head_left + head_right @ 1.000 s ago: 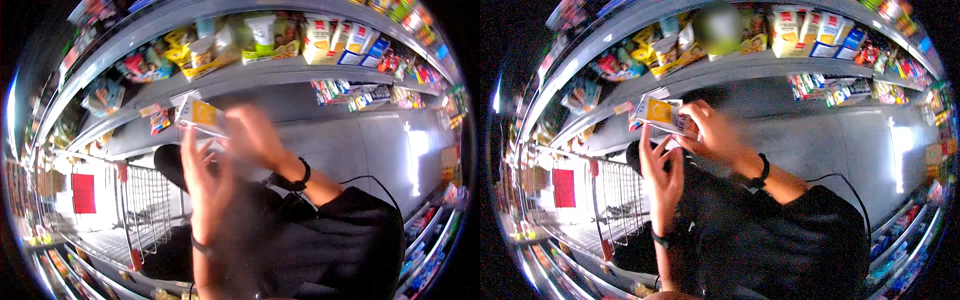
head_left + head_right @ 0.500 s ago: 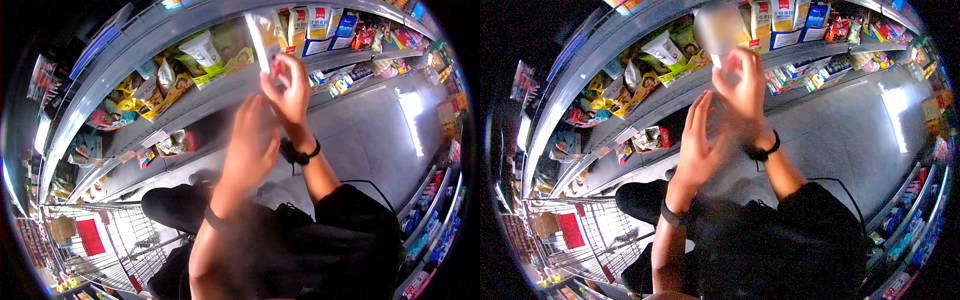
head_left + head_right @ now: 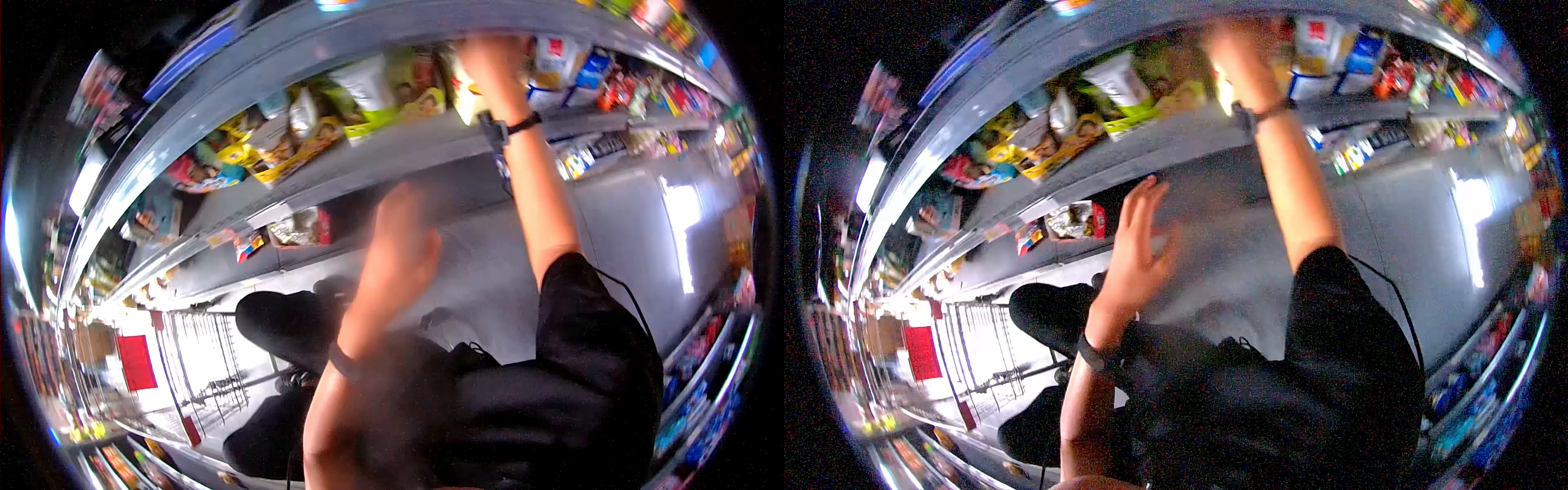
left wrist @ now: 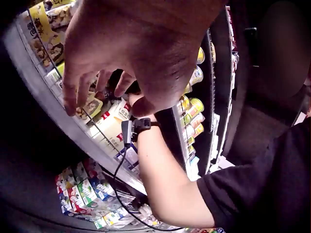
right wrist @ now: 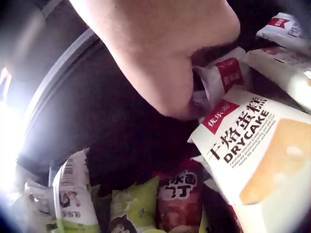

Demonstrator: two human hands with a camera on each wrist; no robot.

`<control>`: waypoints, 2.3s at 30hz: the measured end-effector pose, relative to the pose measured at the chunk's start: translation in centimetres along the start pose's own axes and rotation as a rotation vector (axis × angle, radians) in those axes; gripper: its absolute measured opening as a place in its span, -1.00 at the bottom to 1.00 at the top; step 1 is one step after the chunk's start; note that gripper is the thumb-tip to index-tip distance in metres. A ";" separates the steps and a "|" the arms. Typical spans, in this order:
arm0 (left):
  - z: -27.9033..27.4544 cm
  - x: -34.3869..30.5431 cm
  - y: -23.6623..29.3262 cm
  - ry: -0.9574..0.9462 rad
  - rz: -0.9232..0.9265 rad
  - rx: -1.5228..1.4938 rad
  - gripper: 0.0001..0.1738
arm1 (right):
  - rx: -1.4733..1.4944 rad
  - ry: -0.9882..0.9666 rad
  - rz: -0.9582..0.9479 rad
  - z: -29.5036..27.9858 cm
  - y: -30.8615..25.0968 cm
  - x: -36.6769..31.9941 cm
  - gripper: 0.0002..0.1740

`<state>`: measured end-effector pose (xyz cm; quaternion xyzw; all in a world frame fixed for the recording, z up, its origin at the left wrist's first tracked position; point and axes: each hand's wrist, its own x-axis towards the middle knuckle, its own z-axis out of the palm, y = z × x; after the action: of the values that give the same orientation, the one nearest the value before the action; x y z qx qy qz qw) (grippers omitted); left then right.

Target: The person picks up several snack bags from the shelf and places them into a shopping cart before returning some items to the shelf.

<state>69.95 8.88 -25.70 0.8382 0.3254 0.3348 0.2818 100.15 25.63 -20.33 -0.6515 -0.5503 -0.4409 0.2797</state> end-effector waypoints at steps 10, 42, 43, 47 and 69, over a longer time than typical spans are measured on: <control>-5.5 -10.0 -1.7 0.195 -0.264 -0.109 -0.32 | -0.101 -0.113 -0.120 6.3 4.7 0.8 -0.43; -29.8 -37.5 -3.1 1.240 -1.001 1.352 -0.76 | 1.745 -0.601 -0.190 -25.9 -68.0 -8.8 -0.61; -29.9 -38.8 -3.2 1.221 -1.013 1.350 -0.74 | 1.778 -0.572 -0.174 -26.4 -68.0 -9.6 -0.63; -30.4 -43.8 -2.5 1.105 -0.984 1.449 -0.74 | 1.806 -0.418 -0.327 -29.4 -67.0 -11.8 -0.66; -33.1 -48.2 3.1 1.078 -0.964 1.249 -0.64 | 2.202 -0.728 -0.885 -43.8 -63.9 -19.1 -0.43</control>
<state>19.17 -20.05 -21.37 0.3459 0.8417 0.2897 -0.2966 26.77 -5.36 -25.05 0.0873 -0.8456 0.4055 0.3359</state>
